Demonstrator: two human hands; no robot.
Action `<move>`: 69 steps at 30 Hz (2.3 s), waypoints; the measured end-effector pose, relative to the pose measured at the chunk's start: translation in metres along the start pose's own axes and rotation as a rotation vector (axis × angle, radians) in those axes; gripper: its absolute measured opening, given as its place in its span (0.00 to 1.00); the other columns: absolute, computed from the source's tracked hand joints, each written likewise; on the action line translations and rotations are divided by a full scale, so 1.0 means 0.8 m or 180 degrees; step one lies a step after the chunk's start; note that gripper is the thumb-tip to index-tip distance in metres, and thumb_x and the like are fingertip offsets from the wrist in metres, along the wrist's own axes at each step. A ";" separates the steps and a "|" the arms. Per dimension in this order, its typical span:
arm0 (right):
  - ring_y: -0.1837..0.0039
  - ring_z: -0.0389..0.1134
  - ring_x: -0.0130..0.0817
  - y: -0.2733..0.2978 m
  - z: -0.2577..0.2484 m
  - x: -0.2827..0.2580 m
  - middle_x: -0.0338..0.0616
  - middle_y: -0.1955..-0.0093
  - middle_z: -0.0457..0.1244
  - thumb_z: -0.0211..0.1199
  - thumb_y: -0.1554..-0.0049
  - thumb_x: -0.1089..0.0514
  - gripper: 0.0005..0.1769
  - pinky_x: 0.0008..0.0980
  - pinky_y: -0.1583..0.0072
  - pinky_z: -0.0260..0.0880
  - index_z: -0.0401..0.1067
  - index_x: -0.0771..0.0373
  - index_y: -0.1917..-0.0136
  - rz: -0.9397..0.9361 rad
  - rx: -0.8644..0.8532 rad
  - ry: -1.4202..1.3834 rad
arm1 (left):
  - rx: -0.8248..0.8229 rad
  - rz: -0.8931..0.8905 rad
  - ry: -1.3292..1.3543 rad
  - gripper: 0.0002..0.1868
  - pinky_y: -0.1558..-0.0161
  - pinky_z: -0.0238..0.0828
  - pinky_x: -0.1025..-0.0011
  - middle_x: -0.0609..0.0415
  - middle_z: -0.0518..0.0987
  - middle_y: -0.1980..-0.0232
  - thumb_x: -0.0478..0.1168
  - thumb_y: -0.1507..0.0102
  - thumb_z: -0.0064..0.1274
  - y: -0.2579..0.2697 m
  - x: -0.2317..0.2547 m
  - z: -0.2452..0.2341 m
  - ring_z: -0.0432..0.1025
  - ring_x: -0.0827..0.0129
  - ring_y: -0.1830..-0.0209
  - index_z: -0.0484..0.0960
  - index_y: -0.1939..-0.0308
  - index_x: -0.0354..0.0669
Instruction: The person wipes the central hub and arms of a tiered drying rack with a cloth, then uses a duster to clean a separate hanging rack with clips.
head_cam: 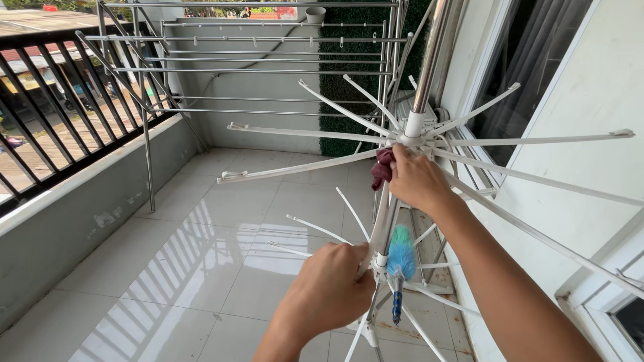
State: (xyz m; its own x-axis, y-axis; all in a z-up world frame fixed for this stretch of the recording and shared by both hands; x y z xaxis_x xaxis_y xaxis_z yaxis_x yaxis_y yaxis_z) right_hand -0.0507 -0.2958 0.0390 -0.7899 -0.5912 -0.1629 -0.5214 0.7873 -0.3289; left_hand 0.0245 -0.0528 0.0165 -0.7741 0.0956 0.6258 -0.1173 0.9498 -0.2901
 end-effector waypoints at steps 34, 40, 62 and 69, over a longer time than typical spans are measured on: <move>0.57 0.67 0.39 -0.059 0.122 -0.016 0.46 0.56 0.65 0.45 0.36 0.64 0.13 0.43 0.54 0.73 0.70 0.61 0.45 -0.0323 0.0490 -0.8351 | 0.0569 -0.0372 -0.0982 0.14 0.79 0.65 0.59 0.47 0.75 0.86 0.43 0.33 0.48 0.049 0.009 -0.031 0.69 0.57 0.89 0.81 0.52 0.36; 0.56 0.64 0.32 -0.011 0.134 -0.056 0.41 0.52 0.67 0.50 0.34 0.71 0.12 0.35 0.54 0.64 0.71 0.61 0.44 -0.0130 0.0150 -0.9022 | 0.1658 0.0120 -0.1485 0.16 0.85 0.57 0.60 0.53 0.74 0.84 0.42 0.27 0.40 0.057 0.000 -0.018 0.66 0.62 0.91 0.76 0.44 0.34; 0.51 0.72 0.41 0.036 0.115 -0.091 0.52 0.51 0.67 0.50 0.33 0.68 0.08 0.41 0.43 0.79 0.69 0.72 0.44 0.0258 -0.0277 -0.8146 | 0.1965 -0.0836 -0.0945 0.16 0.82 0.58 0.58 0.53 0.69 0.89 0.45 0.26 0.33 0.046 -0.035 -0.031 0.65 0.59 0.92 0.71 0.41 0.41; 0.47 0.72 0.36 0.118 0.139 -0.164 0.52 0.44 0.67 0.51 0.29 0.60 0.14 0.34 0.44 0.75 0.69 0.72 0.37 -0.0424 -0.2034 -0.8371 | 0.2253 -0.0790 -0.0748 0.17 0.77 0.65 0.56 0.47 0.78 0.82 0.46 0.26 0.34 0.042 -0.043 -0.043 0.75 0.51 0.82 0.70 0.42 0.40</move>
State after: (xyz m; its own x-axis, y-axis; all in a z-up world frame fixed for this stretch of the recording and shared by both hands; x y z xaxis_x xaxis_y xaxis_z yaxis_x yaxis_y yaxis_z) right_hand 0.0396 -0.1632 -0.0744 0.5547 0.7270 -0.4047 -0.8274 0.4311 -0.3598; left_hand 0.0684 -0.0140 0.0101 -0.7754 -0.2351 0.5861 -0.6114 0.5119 -0.6035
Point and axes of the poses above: each hand's wrist, its own y-axis away from the middle knuckle, its own z-axis out of the palm, x = y × z, the point moved 5 cm from there along -y, towards the middle knuckle
